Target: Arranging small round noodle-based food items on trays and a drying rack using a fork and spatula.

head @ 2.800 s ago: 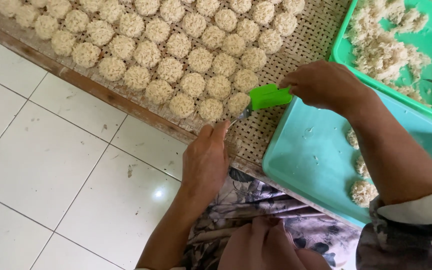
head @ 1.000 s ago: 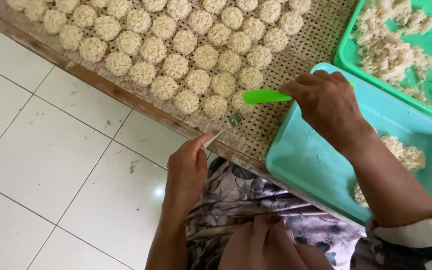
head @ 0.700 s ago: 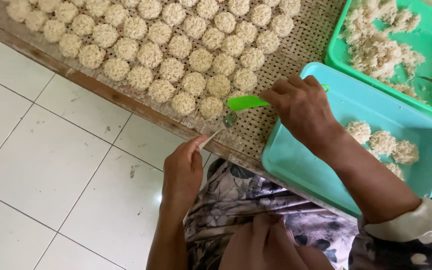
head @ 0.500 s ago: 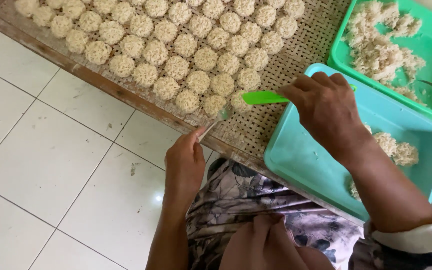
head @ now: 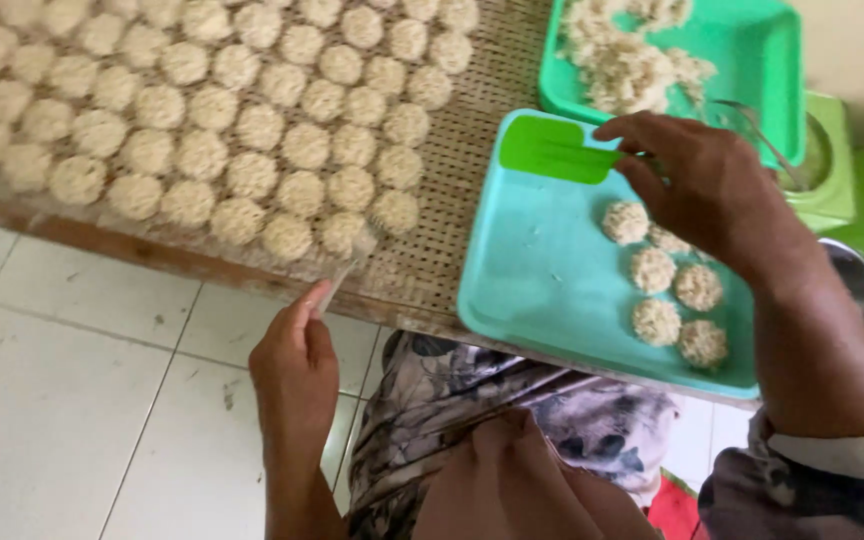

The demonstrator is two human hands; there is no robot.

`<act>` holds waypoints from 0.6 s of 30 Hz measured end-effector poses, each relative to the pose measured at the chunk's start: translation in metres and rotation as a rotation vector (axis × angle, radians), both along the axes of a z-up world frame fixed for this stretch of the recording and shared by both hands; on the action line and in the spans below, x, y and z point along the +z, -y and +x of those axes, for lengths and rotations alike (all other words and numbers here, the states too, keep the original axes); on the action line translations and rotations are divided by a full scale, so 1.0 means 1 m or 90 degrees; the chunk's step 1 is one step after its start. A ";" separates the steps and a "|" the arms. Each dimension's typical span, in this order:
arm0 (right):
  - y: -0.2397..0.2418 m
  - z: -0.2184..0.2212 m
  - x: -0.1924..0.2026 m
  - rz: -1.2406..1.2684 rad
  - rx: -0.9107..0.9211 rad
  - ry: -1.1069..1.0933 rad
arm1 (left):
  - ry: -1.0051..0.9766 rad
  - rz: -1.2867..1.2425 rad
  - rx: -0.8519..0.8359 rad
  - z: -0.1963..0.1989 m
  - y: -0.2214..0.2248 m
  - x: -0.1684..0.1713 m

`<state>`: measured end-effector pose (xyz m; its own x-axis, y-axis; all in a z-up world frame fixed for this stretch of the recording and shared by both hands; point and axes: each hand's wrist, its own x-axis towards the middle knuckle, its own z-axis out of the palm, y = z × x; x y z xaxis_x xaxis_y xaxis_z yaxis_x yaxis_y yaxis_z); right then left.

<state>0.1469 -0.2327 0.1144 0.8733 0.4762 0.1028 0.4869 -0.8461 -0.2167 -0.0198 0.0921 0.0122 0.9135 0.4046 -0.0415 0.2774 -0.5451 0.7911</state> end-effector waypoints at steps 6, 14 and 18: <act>0.106 -0.053 -0.011 -0.136 -0.223 -0.186 | 0.118 0.011 -0.194 0.027 0.046 -0.026; 0.100 -0.128 -0.066 -0.156 -0.100 -0.184 | 0.177 -0.004 -0.239 0.037 0.073 -0.009; 0.072 -0.121 -0.080 -0.052 -0.070 -0.154 | 0.153 0.027 -0.240 0.035 0.070 -0.015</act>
